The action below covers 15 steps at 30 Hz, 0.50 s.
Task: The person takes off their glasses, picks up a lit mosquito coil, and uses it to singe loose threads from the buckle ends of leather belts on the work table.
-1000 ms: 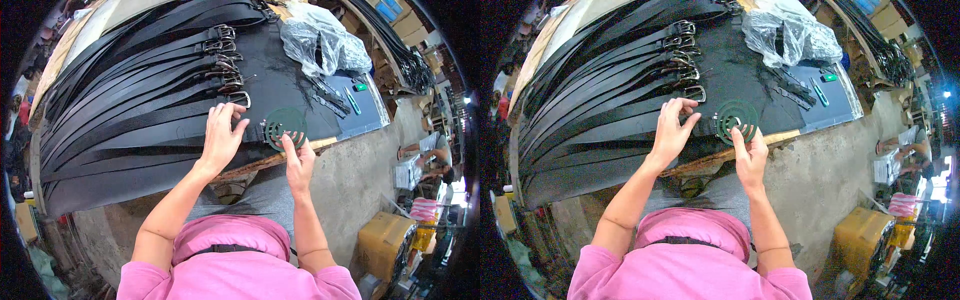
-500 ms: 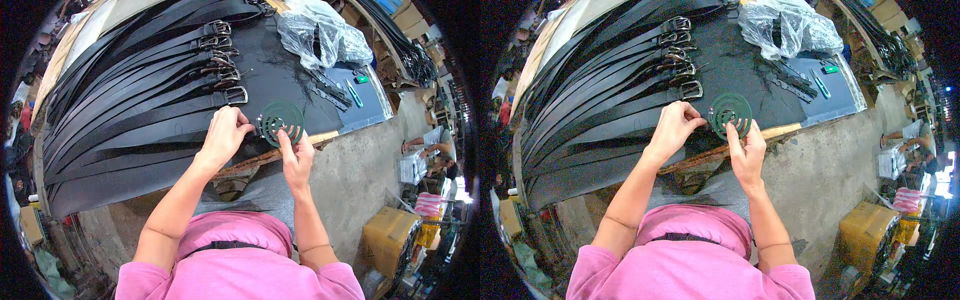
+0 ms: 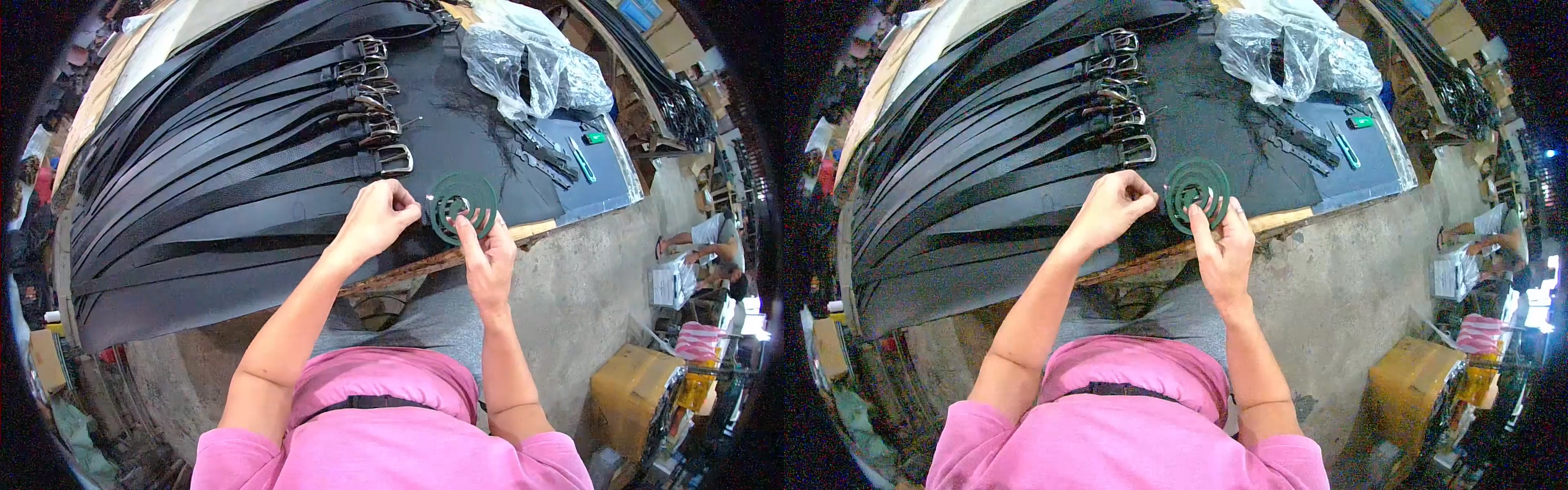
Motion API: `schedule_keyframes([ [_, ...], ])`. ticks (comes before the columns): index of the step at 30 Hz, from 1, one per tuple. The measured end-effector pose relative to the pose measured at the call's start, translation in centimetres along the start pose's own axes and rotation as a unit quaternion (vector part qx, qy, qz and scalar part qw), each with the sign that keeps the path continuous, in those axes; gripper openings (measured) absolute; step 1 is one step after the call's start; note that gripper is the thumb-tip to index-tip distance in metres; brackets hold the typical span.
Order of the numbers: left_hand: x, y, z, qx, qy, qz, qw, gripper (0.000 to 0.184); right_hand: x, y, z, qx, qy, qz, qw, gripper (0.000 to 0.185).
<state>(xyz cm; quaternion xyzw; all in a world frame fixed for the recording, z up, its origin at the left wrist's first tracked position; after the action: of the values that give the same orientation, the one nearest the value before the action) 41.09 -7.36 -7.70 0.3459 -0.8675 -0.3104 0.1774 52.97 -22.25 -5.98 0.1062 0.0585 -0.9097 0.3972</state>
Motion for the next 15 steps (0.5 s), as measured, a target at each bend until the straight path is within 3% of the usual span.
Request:
schedule_keyframes([
  [3,0.5,-0.2,0.5,0.041,0.02,-0.014,0.999,0.025,-0.1,-0.2,0.1,-0.032,-0.031,-0.002,0.999,0.01],
  [6,0.6,-0.2,0.7,0.042,0.009,-0.036,0.998,0.025,-0.3,-0.3,0.1,0.03,0.02,0.025,0.999,0.01],
  [15,0.8,-0.3,0.6,0.035,0.004,-0.044,0.998,0.025,-0.5,-0.9,1.6,0.095,0.027,0.048,0.994,0.009],
])
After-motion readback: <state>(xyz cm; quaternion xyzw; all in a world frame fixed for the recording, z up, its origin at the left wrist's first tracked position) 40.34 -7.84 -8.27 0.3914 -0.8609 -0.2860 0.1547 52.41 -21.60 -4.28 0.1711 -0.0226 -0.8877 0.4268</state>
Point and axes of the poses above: each hand's wrist, its own x-axis away from the middle knuckle, its own y-axis out of the back of the hand, z = x × y, the point moved 8 cm from there along -x, towards the middle knuckle, and after that the axes turned 12 degrees about -x, right-handed, at the moved point
